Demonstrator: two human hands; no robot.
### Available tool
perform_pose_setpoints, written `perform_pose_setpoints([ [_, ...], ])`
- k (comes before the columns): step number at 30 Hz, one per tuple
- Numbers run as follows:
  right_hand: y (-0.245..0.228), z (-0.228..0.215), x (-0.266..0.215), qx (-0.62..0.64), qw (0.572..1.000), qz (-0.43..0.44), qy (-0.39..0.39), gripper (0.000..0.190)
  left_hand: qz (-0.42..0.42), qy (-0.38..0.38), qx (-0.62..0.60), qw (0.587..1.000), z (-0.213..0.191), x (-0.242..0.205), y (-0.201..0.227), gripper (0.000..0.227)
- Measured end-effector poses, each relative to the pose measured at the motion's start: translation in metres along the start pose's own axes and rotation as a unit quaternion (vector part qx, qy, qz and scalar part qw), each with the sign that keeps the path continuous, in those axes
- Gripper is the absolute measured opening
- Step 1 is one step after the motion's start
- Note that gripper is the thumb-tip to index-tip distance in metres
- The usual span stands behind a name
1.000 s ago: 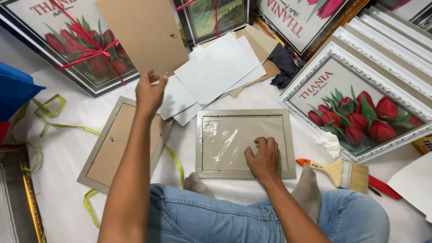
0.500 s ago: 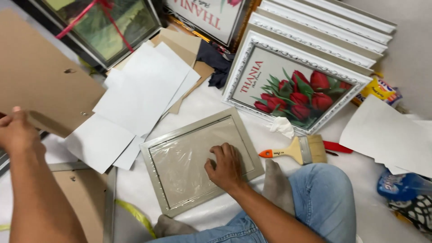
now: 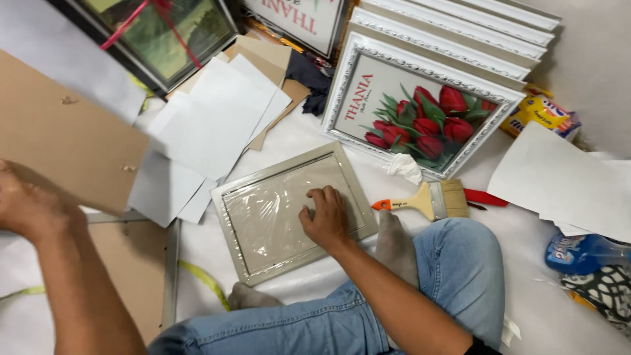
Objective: Assembling picture frames by cleaning glass, inserting pictures, and securing backboards
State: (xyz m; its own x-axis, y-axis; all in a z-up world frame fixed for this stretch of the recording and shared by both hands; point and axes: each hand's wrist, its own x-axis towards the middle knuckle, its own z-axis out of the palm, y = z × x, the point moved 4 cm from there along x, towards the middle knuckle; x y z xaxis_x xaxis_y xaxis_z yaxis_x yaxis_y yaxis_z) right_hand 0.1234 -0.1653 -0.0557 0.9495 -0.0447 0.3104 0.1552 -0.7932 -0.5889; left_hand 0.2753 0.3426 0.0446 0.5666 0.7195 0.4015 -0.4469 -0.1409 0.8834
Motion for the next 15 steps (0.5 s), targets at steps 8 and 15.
perform_pose_setpoints([
  [8, -0.002, -0.037, 0.017, 0.181, 0.977, 0.025, 0.112, 0.023, 0.001, 0.048, 0.008, 0.999, 0.057, -0.225, 0.207, 0.026],
  [15, -0.066, -0.155, 0.026, 0.379, 0.910, 0.107, -0.131, 0.030, -0.313, 0.007, -0.165, 0.935, 0.058, -0.363, 0.160, 0.010],
])
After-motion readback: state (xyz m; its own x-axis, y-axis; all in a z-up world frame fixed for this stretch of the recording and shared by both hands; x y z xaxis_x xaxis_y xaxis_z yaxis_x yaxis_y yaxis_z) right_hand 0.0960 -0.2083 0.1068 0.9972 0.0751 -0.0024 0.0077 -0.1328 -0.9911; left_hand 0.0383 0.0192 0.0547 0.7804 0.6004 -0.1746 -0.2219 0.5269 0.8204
